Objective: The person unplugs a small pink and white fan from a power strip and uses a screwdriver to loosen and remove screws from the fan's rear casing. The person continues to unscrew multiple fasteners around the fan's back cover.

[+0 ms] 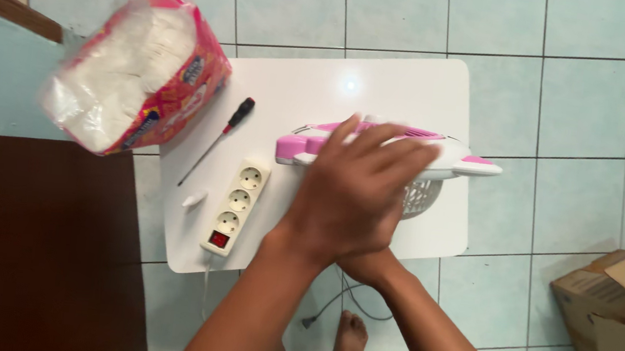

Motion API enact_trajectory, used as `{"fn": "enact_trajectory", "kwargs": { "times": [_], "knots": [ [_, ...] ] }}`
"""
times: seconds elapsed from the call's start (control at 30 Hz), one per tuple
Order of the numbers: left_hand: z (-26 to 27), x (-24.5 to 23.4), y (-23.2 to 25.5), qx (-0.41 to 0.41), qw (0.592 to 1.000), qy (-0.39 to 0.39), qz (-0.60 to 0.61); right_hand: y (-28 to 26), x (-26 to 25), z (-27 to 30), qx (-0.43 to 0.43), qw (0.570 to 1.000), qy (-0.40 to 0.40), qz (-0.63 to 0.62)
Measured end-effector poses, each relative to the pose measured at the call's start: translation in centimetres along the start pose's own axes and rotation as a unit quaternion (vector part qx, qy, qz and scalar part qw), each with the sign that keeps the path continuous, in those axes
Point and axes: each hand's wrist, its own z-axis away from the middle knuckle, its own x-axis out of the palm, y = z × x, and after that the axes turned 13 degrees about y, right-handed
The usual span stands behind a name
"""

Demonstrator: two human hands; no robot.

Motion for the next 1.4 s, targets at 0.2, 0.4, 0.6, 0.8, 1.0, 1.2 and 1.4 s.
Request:
{"fn": "enact_trajectory", "kwargs": {
  "times": [0.2,0.4,0.6,0.8,1.0,1.2,1.4],
  "knots": [
    [7.2,-5.0,-11.2,-0.436,0.877,0.202,-0.01,-4.0,1.6,0.4,0.044,0.996,-0.043,0.068],
    [12.2,-3.8,-21.4,-0.413,0.866,-0.04,-0.279,-5.4,4.4,-0.1,-0.098,0.993,-0.006,0.068],
    [12.8,-2.1,-23.9,-0.43,0.835,-0.17,-0.299,-6.8,5.7,-2.4,-0.107,0.993,0.0,0.052],
    [13.4,-1.2,-25.5,-0.369,0.832,-0.229,-0.346,-7.7,6.4,-3.1,-0.115,0.992,0.041,0.031],
    [11.5,-3.1,-24.1,-0.195,0.914,-0.102,-0.34,-9.3,5.8,-2.1,-0.214,0.969,0.126,0.001],
    [5.3,-8.6,-18.0,-0.15,0.936,-0.114,-0.297,-13.7,4.1,0.5,-0.302,0.929,0.209,-0.054],
    [0.7,-14.7,-7.1,-0.105,0.905,-0.225,-0.346,-17.8,1.5,3.2,-0.409,0.857,0.31,-0.036]
  ]
}}
